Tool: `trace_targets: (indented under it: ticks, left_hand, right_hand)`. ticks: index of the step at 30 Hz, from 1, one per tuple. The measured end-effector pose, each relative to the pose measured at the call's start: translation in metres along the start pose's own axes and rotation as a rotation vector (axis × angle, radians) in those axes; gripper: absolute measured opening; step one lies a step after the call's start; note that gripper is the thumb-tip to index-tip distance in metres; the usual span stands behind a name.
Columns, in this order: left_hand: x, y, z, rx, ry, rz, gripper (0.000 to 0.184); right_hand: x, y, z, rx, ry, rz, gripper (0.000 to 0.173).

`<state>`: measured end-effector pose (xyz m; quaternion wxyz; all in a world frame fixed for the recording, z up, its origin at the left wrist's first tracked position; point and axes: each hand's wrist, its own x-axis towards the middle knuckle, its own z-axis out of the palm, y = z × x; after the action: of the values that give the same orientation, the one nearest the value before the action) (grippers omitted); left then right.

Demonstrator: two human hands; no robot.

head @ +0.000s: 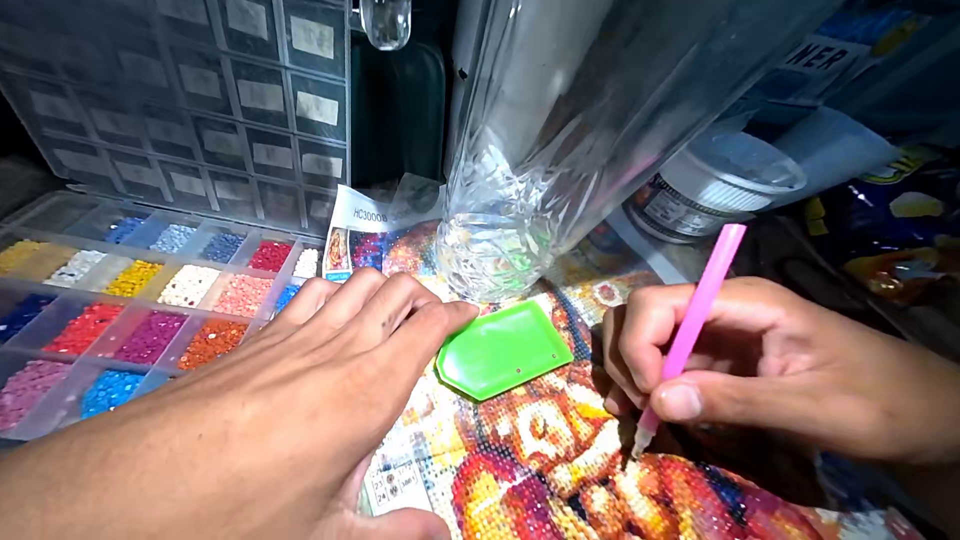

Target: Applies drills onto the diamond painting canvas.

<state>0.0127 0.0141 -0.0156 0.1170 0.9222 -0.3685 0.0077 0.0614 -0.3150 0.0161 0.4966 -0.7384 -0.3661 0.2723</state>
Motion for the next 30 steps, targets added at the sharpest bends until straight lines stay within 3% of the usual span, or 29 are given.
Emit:
trace_targets:
  ticks: [11,18,30]
  left_hand:
    - [0.001,0.000,-0.001,0.002,0.007,0.003,0.102]
    - [0.001,-0.001,-0.003,-0.009,-0.018,0.008,0.101]
    - [0.002,0.000,-0.008,-0.014,-0.082,-0.010,0.102]
  right_hand:
    - [0.000,-0.001,-0.001,0.023,-0.009,0.003,0.014]
    - [0.000,0.002,-0.009,0.142,-0.010,-0.040,0.019]
    - [-0.001,0.001,-0.014,0.095,0.000,-0.042,0.018]
